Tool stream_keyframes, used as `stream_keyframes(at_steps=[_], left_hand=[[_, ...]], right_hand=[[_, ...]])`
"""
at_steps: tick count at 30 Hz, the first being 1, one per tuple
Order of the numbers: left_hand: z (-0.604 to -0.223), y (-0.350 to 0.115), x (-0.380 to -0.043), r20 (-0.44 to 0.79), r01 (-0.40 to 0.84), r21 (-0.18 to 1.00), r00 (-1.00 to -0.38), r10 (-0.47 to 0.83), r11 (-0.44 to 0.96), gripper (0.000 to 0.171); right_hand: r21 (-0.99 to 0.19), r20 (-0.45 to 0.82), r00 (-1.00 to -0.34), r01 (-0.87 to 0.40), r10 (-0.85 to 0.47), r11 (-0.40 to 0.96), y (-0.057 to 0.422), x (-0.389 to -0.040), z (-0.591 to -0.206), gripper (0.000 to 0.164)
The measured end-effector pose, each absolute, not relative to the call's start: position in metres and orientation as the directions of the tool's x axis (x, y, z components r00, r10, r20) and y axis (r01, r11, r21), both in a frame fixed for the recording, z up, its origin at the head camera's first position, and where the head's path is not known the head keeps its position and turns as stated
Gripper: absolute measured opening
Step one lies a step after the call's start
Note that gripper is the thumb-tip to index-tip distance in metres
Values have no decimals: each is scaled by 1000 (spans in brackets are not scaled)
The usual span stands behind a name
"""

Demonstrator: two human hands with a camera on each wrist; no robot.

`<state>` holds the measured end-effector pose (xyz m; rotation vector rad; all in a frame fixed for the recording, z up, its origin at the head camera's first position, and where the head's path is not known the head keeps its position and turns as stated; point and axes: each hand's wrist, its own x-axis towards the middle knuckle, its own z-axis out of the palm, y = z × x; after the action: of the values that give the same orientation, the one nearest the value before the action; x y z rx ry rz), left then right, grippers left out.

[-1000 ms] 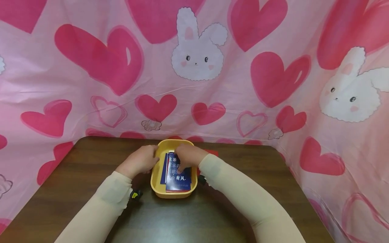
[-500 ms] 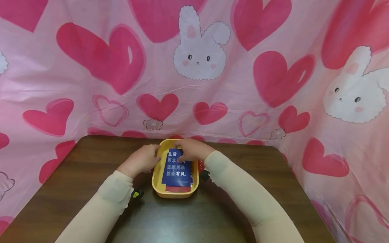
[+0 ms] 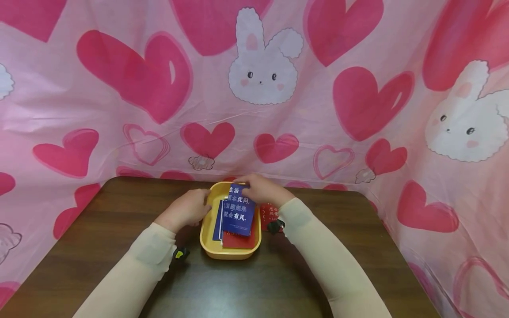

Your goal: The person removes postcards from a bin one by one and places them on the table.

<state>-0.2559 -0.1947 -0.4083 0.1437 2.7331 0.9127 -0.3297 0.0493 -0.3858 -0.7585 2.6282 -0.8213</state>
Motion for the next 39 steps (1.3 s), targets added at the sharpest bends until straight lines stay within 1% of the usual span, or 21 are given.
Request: stream_keyframes(at_steps=[3, 5, 10, 17, 21, 25, 29, 35, 39], left_hand=[[-409, -195, -256, -207, 15, 601, -963, 173, 799, 63], [-409, -195, -256, -206, 15, 598, -963, 172, 801, 63], [-408, -194, -256, -216, -1, 596, -963, 160, 803, 64], [-407, -193, -255, -210, 1, 607, -964, 162, 795, 63], [-407, -194, -255, -220, -9, 612, -962, 159, 791, 64], [-407, -195, -254, -211, 3, 614, -963, 168, 789, 64], [-407, -195, -254, -212, 2, 621, -962, 170, 784, 63], [-407, -196, -254, -214, -2, 629, -962, 170, 777, 63], [-407, -196, -253, -212, 2, 631, -961, 175, 776, 62]], right_hand=[[-640, -118, -836, -349, -537, 685, 53, -330, -387, 49], [-647, -104, -840, -350, -533, 677, 57, -332, -388, 49], [-673, -15, -852, -379, -524, 635, 71, -338, -391, 40], [-828, 41, -881, -295, -472, 477, 99, -343, -393, 28], [-889, 58, -897, -247, -438, 387, 114, -345, -391, 32], [-921, 39, -913, -191, -407, 340, 131, -345, -389, 35], [-926, 9, -921, -154, -390, 344, 149, -345, -385, 37], [-862, 5, -931, -189, -365, 470, 179, -346, -381, 38], [-811, -16, -939, -188, -342, 554, 201, -349, -382, 41]])
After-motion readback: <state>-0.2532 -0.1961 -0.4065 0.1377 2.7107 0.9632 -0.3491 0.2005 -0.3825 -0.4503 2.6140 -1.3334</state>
